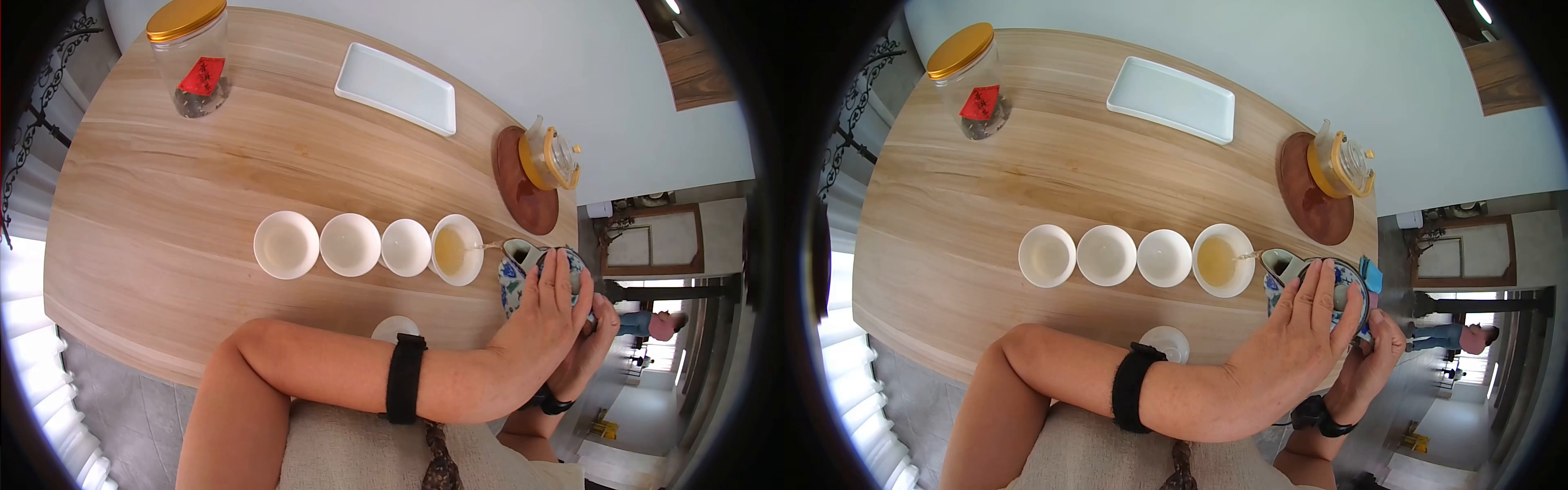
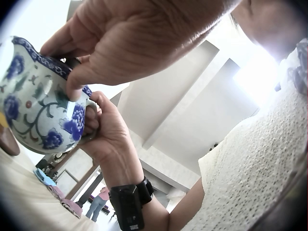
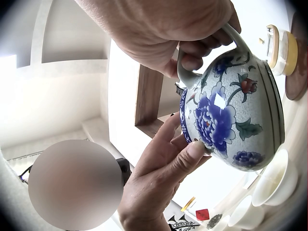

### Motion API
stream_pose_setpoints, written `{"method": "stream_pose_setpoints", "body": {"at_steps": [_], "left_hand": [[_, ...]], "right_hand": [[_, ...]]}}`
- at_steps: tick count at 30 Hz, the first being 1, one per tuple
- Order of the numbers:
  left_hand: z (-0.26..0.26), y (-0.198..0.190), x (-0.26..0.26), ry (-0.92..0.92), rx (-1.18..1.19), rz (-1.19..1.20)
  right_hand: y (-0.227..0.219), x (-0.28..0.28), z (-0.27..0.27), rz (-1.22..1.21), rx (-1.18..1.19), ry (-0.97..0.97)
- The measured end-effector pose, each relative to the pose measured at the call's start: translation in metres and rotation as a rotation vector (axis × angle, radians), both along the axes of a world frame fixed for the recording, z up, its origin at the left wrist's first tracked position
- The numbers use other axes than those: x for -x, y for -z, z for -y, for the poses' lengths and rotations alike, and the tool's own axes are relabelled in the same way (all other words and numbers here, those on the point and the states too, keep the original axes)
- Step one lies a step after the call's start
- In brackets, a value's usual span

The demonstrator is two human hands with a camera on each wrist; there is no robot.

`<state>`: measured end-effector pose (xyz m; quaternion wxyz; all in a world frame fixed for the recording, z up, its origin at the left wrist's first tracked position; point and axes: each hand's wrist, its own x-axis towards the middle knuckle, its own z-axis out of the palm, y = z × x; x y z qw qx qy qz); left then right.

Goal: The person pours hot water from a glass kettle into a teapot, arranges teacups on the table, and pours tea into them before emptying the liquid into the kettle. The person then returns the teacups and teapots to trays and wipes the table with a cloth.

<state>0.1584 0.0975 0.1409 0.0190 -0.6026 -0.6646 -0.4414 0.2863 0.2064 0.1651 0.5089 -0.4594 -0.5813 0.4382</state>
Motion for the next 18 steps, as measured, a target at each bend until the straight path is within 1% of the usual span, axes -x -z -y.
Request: {"method": "stream_pose_setpoints", "body": {"at_steps": [2, 9, 11, 12, 14, 18], "left_hand": [[-0.0002, -0.0001, -0.0002, -0.002, -0.001, 0.003], [-0.0005, -0.0001, -0.0011, -0.018, -0.013, 0.002], [-0.0008, 0.0001, -0.0016, -0.021, -0.015, 0.003], [-0.0011, 0.0002, -0.0018, -0.022, -0.016, 0.005], [-0.0012, 0.0001, -0.0018, -0.024, -0.018, 0.007], [-0.0008, -0.0003, -0.0004, -0.018, -0.014, -0.006]], "right_hand": [[-0.0005, -0.0019, -0.0009, 0.002, 0.002, -0.037], [-0.0014, -0.0011, -0.0009, -0.012, -0.018, -0.033], [-0.0017, -0.0061, -0.0035, -0.006, -0.005, -0.099], [-0.0010, -0.0058, -0.0036, -0.006, -0.005, -0.100], [0.0003, -0.0043, -0.0032, -0.020, -0.024, -0.040], [-0.0001, -0.0066, -0.0056, -0.012, -0.022, -0.027]]}}
